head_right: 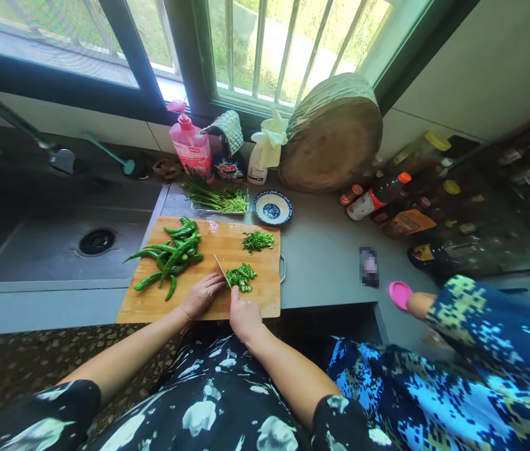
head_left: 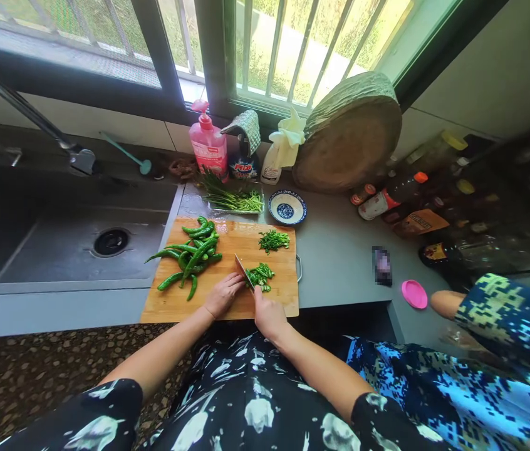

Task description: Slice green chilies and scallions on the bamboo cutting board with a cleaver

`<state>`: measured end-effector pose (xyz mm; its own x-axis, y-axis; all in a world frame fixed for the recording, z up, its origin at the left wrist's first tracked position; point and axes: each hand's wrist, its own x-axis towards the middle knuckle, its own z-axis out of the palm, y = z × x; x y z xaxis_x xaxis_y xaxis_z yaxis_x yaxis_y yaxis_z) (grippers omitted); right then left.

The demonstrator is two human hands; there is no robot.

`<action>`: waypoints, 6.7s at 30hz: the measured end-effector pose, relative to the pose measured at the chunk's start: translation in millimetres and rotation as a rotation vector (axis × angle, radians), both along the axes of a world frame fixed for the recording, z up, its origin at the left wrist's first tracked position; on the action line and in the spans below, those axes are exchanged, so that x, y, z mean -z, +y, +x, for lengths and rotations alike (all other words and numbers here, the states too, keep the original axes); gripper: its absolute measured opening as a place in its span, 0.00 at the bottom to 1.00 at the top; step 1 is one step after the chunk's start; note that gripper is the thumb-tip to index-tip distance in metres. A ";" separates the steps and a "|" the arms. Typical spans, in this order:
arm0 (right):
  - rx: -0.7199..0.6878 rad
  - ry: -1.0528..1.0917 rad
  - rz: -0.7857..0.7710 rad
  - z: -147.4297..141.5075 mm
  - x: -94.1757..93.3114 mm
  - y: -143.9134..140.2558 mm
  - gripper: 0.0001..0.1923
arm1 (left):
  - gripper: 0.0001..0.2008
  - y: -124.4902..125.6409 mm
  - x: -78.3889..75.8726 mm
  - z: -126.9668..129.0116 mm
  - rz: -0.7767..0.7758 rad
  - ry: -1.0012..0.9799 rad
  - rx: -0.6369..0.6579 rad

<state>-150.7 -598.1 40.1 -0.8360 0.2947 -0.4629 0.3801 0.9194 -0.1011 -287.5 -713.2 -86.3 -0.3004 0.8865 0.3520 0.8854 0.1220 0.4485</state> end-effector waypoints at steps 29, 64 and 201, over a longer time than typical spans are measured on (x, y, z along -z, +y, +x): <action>0.004 0.037 -0.031 -10.9 -13.7 12.4 0.34 | 0.14 0.0 9.4 -4.4 0.204 -0.010 0.021; 0.079 0.048 0.003 -24.7 10.6 15.0 0.30 | 0.15 5.8 -3.0 -5.7 0.179 -0.095 0.109; 0.203 0.048 0.003 -16.2 -12.1 -16.9 0.28 | 0.17 -7.0 4.8 -36.6 0.047 -0.147 0.121</action>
<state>-167.0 -615.0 52.2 -0.7804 0.4604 -0.4231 0.5524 0.8247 -0.1213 -324.1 -720.2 -91.1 -0.2435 0.9029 0.3542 0.8171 -0.0058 0.5764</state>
